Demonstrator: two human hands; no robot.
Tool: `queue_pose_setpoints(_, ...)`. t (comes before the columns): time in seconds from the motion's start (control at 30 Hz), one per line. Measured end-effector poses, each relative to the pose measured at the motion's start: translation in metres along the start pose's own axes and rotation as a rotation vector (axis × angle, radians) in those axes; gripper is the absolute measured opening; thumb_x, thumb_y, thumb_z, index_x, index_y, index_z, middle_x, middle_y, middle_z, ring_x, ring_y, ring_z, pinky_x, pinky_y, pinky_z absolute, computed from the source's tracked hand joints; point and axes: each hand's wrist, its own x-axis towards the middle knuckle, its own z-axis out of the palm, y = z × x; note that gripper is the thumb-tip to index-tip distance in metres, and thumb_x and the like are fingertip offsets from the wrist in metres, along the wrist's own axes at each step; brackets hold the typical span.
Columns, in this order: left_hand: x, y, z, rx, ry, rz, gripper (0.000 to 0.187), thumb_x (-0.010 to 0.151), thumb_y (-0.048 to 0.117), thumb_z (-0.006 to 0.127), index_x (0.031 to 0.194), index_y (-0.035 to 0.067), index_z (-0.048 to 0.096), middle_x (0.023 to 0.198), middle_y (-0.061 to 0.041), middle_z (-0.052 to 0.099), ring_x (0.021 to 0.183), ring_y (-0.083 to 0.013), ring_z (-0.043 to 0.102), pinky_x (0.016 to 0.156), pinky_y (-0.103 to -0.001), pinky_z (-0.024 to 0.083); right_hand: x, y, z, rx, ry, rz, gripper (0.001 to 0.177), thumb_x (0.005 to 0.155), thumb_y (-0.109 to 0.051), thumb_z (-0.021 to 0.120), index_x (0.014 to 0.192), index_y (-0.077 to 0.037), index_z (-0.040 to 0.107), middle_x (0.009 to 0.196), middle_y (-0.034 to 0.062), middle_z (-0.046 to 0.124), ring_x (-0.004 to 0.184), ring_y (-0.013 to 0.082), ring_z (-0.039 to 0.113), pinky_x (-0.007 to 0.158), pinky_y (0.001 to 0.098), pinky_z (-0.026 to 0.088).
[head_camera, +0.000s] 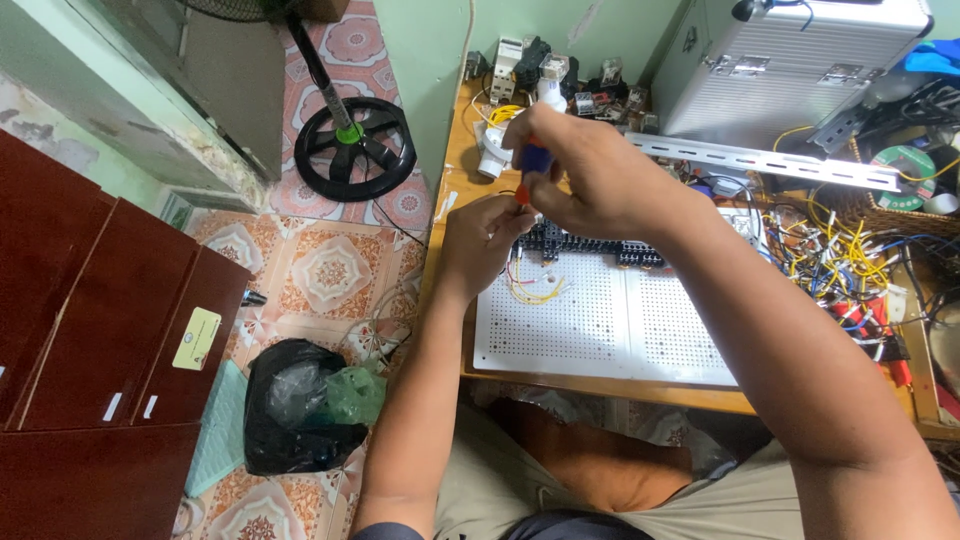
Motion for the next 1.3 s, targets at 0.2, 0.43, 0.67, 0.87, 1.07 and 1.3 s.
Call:
queue_pose_setpoints(0.2, -0.006, -0.012, 0.009, 0.026, 0.154, -0.026, 0.023, 0.098, 0.026, 0.073, 0.093, 0.004, 0.076, 0.081, -0.015, 0.072, 0.081, -0.0306, 0.077, 0.073, -0.036, 0.063, 0.001, -0.015, 0.008, -0.360, 0.220, -0.023, 0.031, 0.102, -0.032, 0.065, 0.115, -0.005, 0.057, 0.089, 0.0220, 0.062, 0.067, 0.0490, 0.068, 0.058, 0.0609, 0.055)
queue_pose_setpoints(0.43, -0.021, 0.007, 0.016, 0.120, 0.209, -0.111, 0.016, 0.097, 0.022, 0.074, 0.097, 0.006, 0.076, 0.088, -0.013, 0.075, 0.088, -0.0294, 0.076, 0.074, -0.036, 0.062, 0.009, 0.004, 0.025, -0.562, 0.216, -0.020, 0.029, 0.101, -0.042, 0.060, 0.107, -0.014, 0.055, 0.081, 0.0112, 0.066, 0.063, 0.0393, 0.070, 0.054, 0.0518, 0.056)
queue_pose_setpoints(0.67, -0.052, 0.015, 0.018, 0.321, 0.027, -0.471, 0.043, 0.091, 0.038, 0.075, 0.119, 0.006, 0.070, 0.105, -0.015, 0.073, 0.106, -0.0318, 0.071, 0.096, -0.043, 0.057, 0.009, 0.002, 0.007, -0.180, 0.054, -0.030, 0.021, 0.091, -0.015, 0.062, 0.108, -0.005, 0.054, 0.091, 0.0202, 0.068, 0.078, 0.0463, 0.070, 0.066, 0.0556, 0.056)
queue_pose_setpoints(0.87, -0.064, -0.023, 0.035, 0.410, 0.225, -0.230, 0.020, 0.086, 0.017, 0.083, 0.099, 0.005, 0.074, 0.078, -0.009, 0.072, 0.077, -0.0250, 0.069, 0.072, -0.035, 0.057, 0.012, 0.002, 0.018, -0.409, 0.129, 0.127, 0.036, 0.096, -0.042, 0.062, 0.101, -0.007, 0.060, 0.078, 0.0169, 0.070, 0.072, 0.0421, 0.072, 0.061, 0.0539, 0.057)
queue_pose_setpoints(1.07, -0.064, -0.023, 0.039, 0.512, 0.249, -0.219, 0.009, 0.092, 0.015, 0.078, 0.089, 0.009, 0.073, 0.069, -0.004, 0.065, 0.068, -0.0217, 0.065, 0.066, -0.033, 0.054, 0.018, 0.015, 0.025, -0.396, 0.152, 0.037, 0.024, 0.099, -0.029, 0.057, 0.094, -0.008, 0.068, 0.075, 0.0156, 0.071, 0.068, 0.0381, 0.074, 0.060, 0.0464, 0.058)
queue_pose_setpoints(1.3, -0.068, -0.030, 0.045, 0.677, 0.312, -0.094, 0.010, 0.092, 0.013, 0.076, 0.084, 0.013, 0.069, 0.070, -0.003, 0.062, 0.072, -0.0245, 0.065, 0.068, -0.036, 0.054, 0.005, 0.008, 0.008, -0.257, 0.105, -0.033, 0.011, 0.091, -0.021, 0.064, 0.093, -0.010, 0.066, 0.087, 0.0162, 0.068, 0.074, 0.0371, 0.073, 0.062, 0.0488, 0.058)
